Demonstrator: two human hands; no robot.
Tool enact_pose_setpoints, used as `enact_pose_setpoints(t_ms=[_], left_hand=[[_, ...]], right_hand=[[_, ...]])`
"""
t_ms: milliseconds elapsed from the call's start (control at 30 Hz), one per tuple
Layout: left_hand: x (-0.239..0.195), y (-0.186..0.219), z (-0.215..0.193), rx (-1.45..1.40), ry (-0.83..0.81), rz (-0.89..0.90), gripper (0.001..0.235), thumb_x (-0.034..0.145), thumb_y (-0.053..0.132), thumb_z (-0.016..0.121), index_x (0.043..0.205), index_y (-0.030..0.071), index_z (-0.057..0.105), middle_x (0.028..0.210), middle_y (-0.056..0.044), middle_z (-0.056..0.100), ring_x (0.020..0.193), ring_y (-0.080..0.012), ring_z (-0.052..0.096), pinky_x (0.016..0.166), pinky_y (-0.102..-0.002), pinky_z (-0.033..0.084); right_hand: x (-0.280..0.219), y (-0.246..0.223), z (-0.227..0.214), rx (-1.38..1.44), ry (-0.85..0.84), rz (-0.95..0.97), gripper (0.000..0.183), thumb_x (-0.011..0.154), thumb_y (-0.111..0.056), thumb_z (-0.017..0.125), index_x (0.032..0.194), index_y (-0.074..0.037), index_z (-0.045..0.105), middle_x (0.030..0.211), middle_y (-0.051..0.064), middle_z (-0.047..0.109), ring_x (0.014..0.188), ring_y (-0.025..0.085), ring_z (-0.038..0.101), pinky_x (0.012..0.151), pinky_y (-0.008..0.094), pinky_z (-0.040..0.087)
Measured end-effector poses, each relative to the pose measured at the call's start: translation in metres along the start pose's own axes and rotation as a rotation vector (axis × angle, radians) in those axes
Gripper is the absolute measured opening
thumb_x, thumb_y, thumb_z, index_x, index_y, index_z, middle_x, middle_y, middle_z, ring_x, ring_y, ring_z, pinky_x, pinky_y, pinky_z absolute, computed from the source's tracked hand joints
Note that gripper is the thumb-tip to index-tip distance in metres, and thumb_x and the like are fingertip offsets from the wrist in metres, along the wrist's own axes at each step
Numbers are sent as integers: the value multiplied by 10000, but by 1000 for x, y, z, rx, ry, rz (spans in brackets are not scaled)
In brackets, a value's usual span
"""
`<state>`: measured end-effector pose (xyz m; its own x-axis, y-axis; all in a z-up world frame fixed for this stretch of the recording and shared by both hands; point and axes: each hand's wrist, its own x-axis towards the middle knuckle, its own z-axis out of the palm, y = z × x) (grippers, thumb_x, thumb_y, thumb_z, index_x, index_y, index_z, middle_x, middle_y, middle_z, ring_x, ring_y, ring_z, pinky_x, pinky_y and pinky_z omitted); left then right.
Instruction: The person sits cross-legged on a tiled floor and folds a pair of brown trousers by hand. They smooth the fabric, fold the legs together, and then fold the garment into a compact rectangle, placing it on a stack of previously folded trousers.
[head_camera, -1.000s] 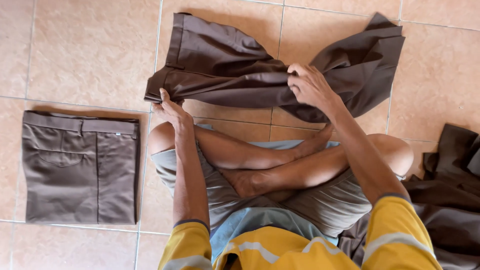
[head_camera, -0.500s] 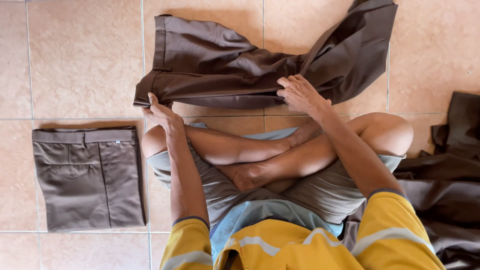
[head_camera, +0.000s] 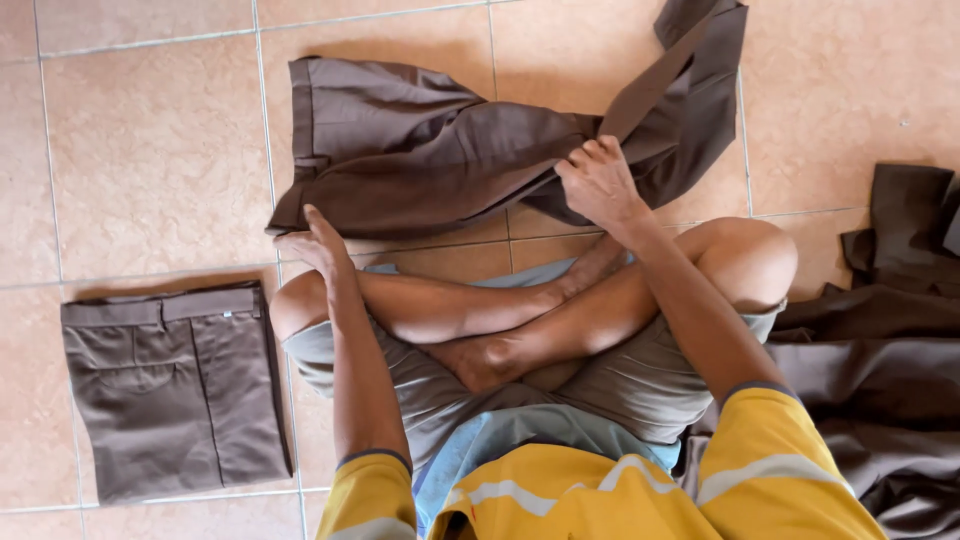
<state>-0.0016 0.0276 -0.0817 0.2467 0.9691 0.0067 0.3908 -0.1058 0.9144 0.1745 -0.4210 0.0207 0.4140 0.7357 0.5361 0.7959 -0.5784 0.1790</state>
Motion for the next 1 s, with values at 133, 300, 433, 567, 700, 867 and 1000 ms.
enact_pose_setpoints(t_ms=[133, 300, 433, 567, 700, 867, 1000], left_hand=[[-110, 176, -31, 435, 116, 278, 836, 1044, 236, 760, 1561, -78, 184, 1587, -466, 67, 1504, -598, 201, 1188, -772, 227], [-215, 245, 16, 153, -684, 604, 924, 783, 280, 925, 1527, 168, 389, 1448, -296, 555, 1214, -505, 619, 1028, -615, 538], [-197, 210, 72, 100, -862, 864, 469, 878, 79, 748, 1323, 181, 640, 1155, -113, 758, 1026, -354, 732, 862, -501, 621], [-174, 251, 36, 244, -614, 1093, 350, 834, 50, 617, 1113, 187, 777, 968, -80, 784, 916, -272, 760, 807, -361, 634], [-96, 274, -23, 357, -452, 1256, 380, 944, -31, 541, 1172, 173, 765, 966, -73, 791, 900, -274, 759, 744, -407, 603], [-31, 260, -51, 167, -348, 931, 351, 932, -40, 584, 1150, 163, 771, 1067, -51, 787, 1006, -284, 737, 858, -417, 593], [-1, 248, -59, 97, -187, 846, 291, 960, -22, 550, 1118, 96, 764, 922, -115, 796, 825, -282, 786, 749, -397, 631]], right_hand=[[25, -12, -13, 12, 80, 53, 97, 694, -164, 754, 743, -170, 671, 701, 41, 589, 741, 243, 599, 816, 414, 444], [51, -27, -33, 70, 260, 5, 98, 827, -99, 683, 768, -144, 618, 791, 46, 492, 791, 248, 522, 846, 395, 445], [68, -28, -61, 125, 288, 28, 110, 871, -94, 662, 780, -134, 616, 802, 39, 499, 754, 241, 524, 789, 384, 438], [74, -16, -65, 393, 108, 57, 167, 868, -251, 695, 744, -174, 615, 749, 23, 596, 754, 267, 599, 788, 411, 434], [88, 11, -81, 460, -273, 34, 343, 837, -374, 778, 672, -121, 615, 702, 68, 661, 739, 291, 678, 767, 411, 462], [101, -1, -114, 523, -788, 87, 377, 755, -436, 799, 640, -95, 688, 597, 111, 682, 713, 312, 734, 730, 436, 520], [64, -1, -74, 345, -1083, 80, 292, 686, -347, 763, 534, -102, 711, 569, 112, 700, 737, 319, 759, 659, 403, 528]])
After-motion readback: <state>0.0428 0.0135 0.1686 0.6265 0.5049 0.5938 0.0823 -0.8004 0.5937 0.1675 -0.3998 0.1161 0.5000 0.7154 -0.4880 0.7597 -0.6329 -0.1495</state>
